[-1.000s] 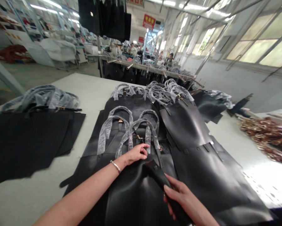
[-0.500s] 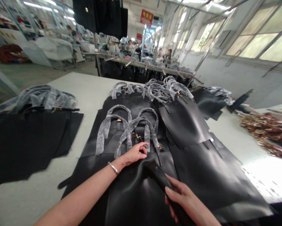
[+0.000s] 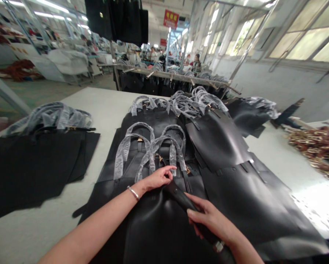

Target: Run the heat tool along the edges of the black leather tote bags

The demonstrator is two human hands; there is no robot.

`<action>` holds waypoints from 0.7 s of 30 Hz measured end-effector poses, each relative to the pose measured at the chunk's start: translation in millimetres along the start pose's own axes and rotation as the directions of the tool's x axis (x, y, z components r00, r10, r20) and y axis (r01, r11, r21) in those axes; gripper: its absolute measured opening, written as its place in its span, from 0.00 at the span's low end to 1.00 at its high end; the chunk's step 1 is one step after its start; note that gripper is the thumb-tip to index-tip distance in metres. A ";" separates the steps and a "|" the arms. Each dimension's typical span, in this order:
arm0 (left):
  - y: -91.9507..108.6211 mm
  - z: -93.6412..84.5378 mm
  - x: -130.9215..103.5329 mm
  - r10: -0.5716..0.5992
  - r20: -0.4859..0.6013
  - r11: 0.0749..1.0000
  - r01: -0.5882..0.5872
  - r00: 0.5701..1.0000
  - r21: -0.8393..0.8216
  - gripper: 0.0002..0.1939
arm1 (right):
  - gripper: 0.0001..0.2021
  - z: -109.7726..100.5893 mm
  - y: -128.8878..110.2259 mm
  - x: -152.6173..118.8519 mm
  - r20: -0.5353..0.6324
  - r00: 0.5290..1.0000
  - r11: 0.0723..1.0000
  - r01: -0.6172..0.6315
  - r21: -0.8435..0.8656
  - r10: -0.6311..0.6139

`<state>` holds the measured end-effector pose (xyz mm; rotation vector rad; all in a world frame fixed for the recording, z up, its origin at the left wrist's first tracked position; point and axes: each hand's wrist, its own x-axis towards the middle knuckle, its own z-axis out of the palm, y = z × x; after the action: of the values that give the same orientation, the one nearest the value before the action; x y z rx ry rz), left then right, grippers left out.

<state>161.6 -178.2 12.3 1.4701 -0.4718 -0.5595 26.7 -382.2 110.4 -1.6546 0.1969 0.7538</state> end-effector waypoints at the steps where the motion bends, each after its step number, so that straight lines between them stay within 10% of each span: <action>1: 1.9 -1.5 -1.0 0.000 -0.025 1.000 0.001 1.000 0.020 0.32 | 0.38 0.7 -1.0 2.6 -0.009 1.000 1.000 0.024 0.012 -0.024; 9: 27.6 -33.3 -99.4 0.168 -0.469 0.881 0.082 0.867 0.466 0.13 | 0.41 17.7 -7.1 -11.9 -0.092 0.995 0.999 -0.031 0.022 0.033; 15: 10.8 5.1 -183.8 0.129 -0.278 0.607 0.146 0.952 0.781 0.15 | 0.40 51.6 -18.5 7.9 0.107 0.991 0.996 -0.083 -0.042 0.087; 21: 4.4 13.8 -178.5 0.158 -0.285 0.513 0.167 0.945 0.842 0.14 | 0.35 66.5 -29.1 38.2 0.099 0.993 0.995 -0.064 -0.076 0.071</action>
<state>12.9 -79.2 24.6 2.4975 -0.5019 -0.0076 47.2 -302.7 109.5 -1.6805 0.1556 0.9038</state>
